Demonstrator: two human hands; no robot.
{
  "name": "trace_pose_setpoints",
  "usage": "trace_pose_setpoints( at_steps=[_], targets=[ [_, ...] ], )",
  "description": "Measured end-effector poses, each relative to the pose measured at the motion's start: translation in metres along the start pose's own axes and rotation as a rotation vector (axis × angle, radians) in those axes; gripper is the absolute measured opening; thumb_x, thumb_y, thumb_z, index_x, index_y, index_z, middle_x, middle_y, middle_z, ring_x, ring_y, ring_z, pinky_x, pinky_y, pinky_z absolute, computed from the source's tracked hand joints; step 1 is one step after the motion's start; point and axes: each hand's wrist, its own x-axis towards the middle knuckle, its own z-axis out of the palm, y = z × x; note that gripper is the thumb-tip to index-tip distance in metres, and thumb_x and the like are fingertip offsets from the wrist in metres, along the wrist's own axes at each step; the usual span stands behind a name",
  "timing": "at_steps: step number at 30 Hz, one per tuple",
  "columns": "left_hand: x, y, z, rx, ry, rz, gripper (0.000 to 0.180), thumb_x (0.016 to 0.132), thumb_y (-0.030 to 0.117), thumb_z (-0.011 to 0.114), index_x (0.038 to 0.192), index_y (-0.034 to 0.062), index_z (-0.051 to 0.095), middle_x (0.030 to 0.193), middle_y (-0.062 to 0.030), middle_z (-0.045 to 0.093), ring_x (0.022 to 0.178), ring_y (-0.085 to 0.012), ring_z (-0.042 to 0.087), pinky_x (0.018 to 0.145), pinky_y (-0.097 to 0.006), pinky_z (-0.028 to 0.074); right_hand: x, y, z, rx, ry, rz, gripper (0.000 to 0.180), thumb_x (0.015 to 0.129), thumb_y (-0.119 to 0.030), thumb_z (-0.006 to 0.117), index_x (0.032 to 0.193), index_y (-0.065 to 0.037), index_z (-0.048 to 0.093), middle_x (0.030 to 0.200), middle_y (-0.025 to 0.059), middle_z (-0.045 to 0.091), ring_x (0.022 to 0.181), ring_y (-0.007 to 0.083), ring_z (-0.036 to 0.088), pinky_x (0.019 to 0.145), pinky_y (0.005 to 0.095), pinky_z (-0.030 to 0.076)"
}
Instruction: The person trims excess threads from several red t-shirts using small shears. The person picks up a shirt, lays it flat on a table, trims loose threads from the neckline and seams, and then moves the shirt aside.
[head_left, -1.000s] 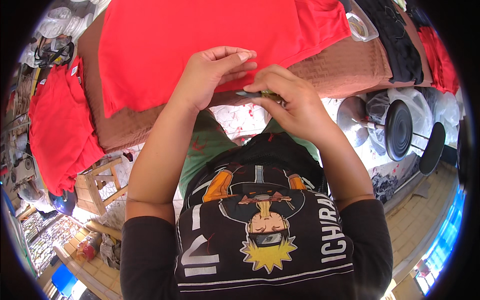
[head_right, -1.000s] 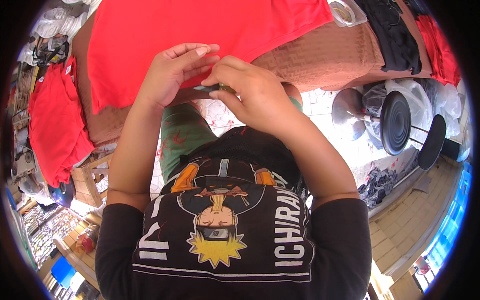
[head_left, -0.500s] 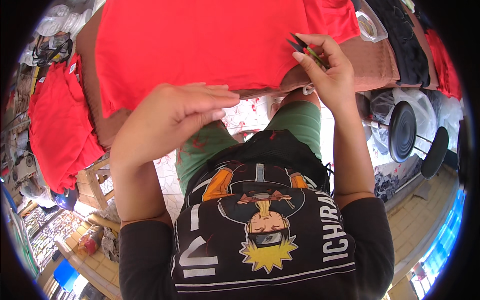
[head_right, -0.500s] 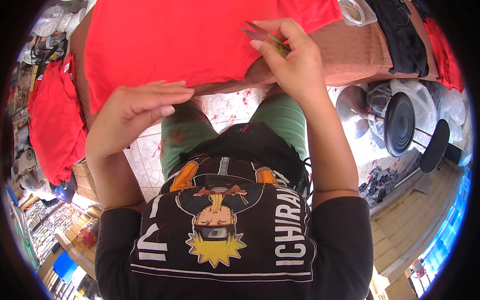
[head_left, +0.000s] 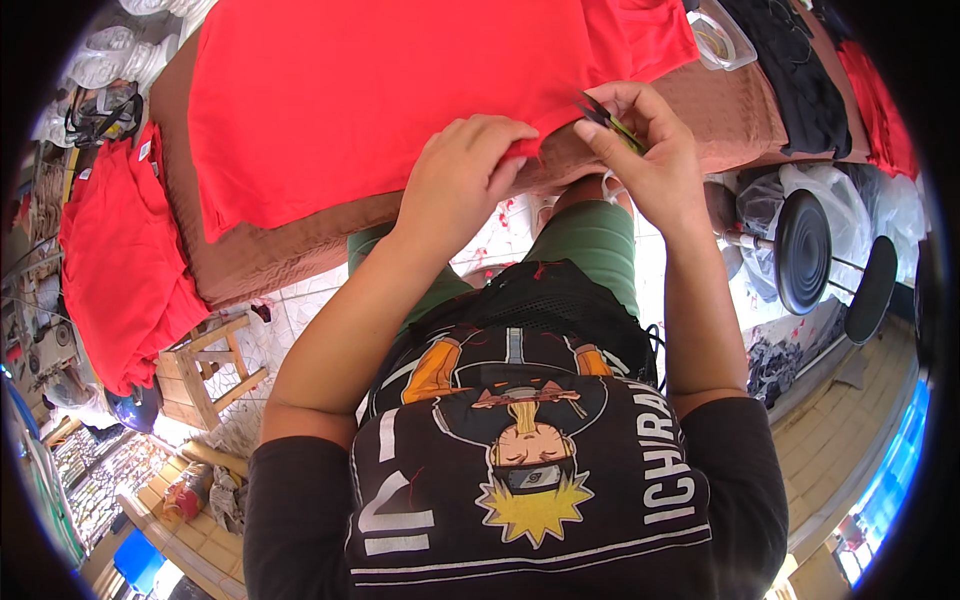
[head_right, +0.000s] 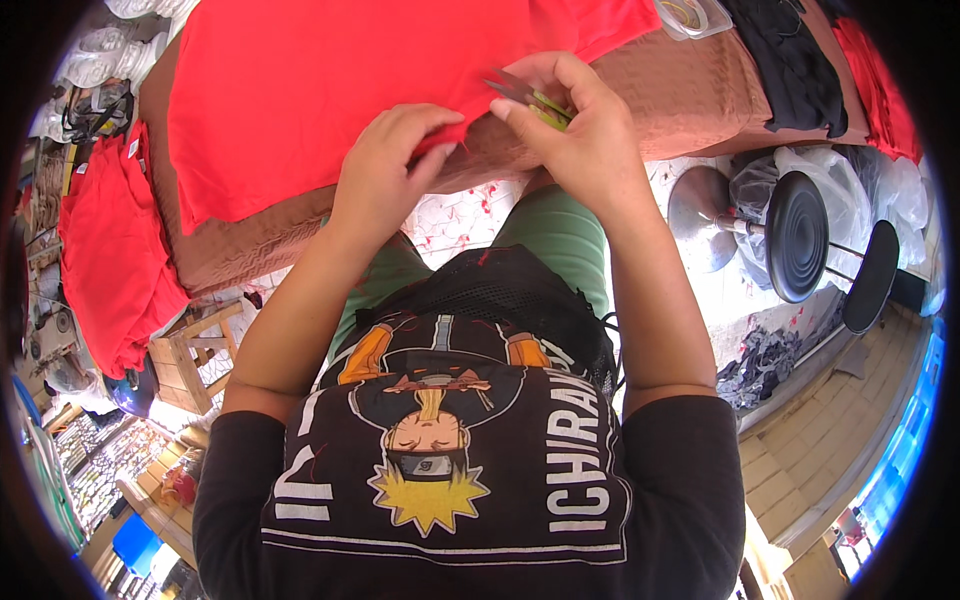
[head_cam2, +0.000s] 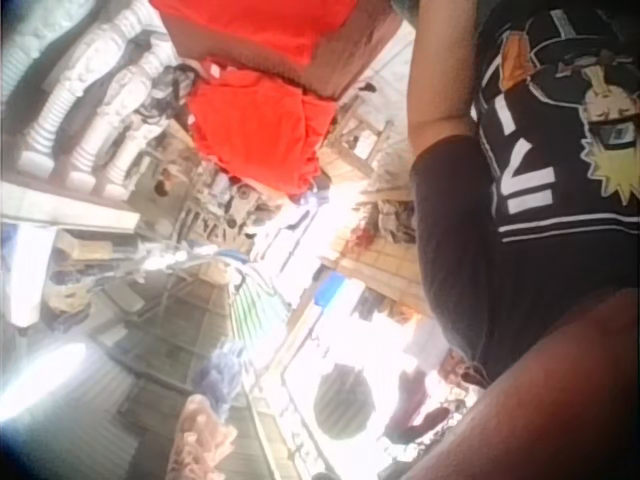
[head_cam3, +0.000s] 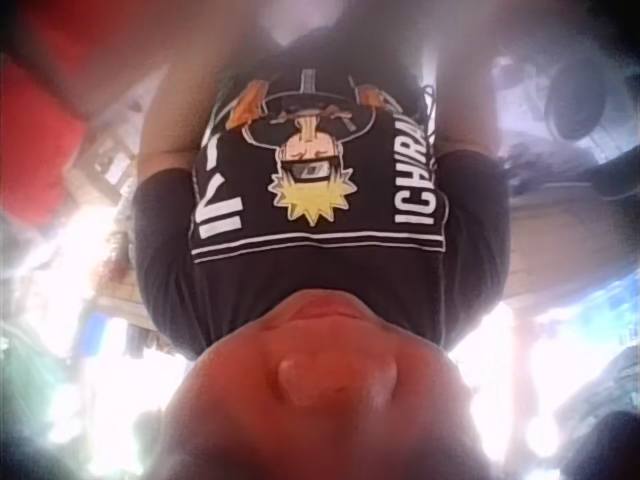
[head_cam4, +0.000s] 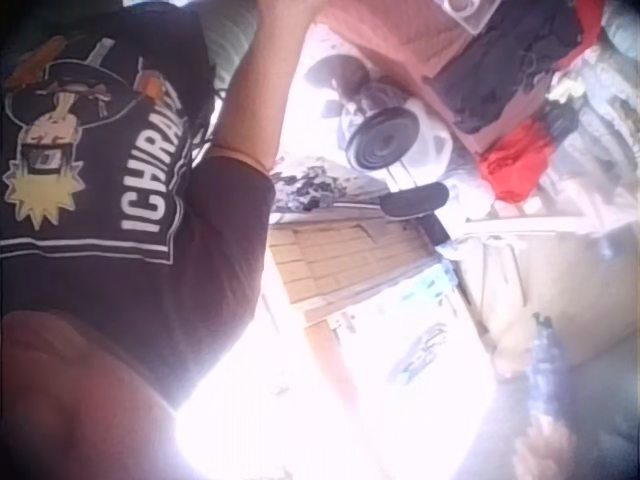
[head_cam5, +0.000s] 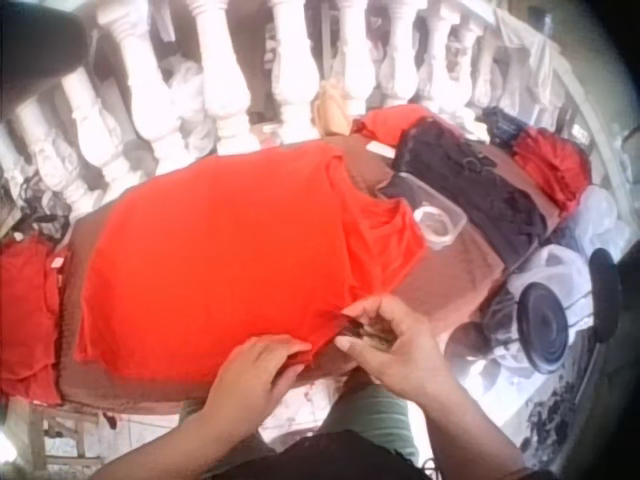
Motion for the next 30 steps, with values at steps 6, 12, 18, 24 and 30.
trace_pose_setpoints(
  at_steps=[6,12,18,24,30],
  targets=[
    [0.011,-0.009,-0.002,-0.533,0.089,-0.383,0.029,0.086,0.013,0.069,0.114,0.0094,0.062,0.096,-0.0094,0.07,0.082,-0.0117,0.065,0.074,-0.025,0.052,-0.002,0.008,0.013,0.058,-0.059,-0.135,0.033,0.077,-0.007,0.076,0.109,-0.004,0.065,0.1,0.0058,0.067,0.093,0.0123,0.063,0.084,0.0264,0.05],
    [0.012,-0.006,-0.004,-0.61,0.042,-0.404,0.025,0.089,0.008,0.065,0.114,0.004,0.064,0.099,-0.0058,0.069,0.091,-0.008,0.061,0.082,-0.023,0.048,0.005,0.014,0.038,-0.091,-0.027,-0.121,0.021,0.081,-0.015,0.074,0.097,-0.003,0.068,0.083,0.0074,0.066,0.077,0.0156,0.063,0.071,0.0285,0.049],
    [0.013,-0.002,-0.005,-0.526,0.025,-0.392,0.02,0.086,0.01,0.068,0.106,0.0055,0.069,0.097,-0.0033,0.07,0.088,-0.0089,0.063,0.078,-0.024,0.05,0.012,0.016,0.034,0.033,-0.014,-0.107,0.015,0.085,-0.015,0.069,0.094,-0.003,0.065,0.08,0.0064,0.065,0.073,0.0142,0.06,0.07,0.0285,0.047],
    [0.014,-0.005,-0.001,-0.216,0.107,-0.11,0.019,0.079,0.014,0.073,0.097,0.0111,0.072,0.091,-0.0029,0.065,0.077,-0.0172,0.064,0.068,-0.028,0.052,0.014,0.01,0.031,0.085,-0.129,-0.066,0.013,0.09,-0.013,0.061,0.093,-0.001,0.062,0.075,0.0047,0.063,0.07,0.0113,0.057,0.068,0.0279,0.046],
    [0.021,-0.003,-0.001,0.074,0.122,0.141,0.01,0.082,0.016,0.07,0.088,0.0082,0.069,0.084,-0.0044,0.064,0.077,-0.0218,0.064,0.064,-0.033,0.051,0.017,0.001,0.022,0.206,-0.3,0.154,0.012,0.092,-0.015,0.059,0.09,-0.004,0.063,0.071,0.0006,0.062,0.056,0.0061,0.047,0.052,0.0229,0.037]
  ],
)
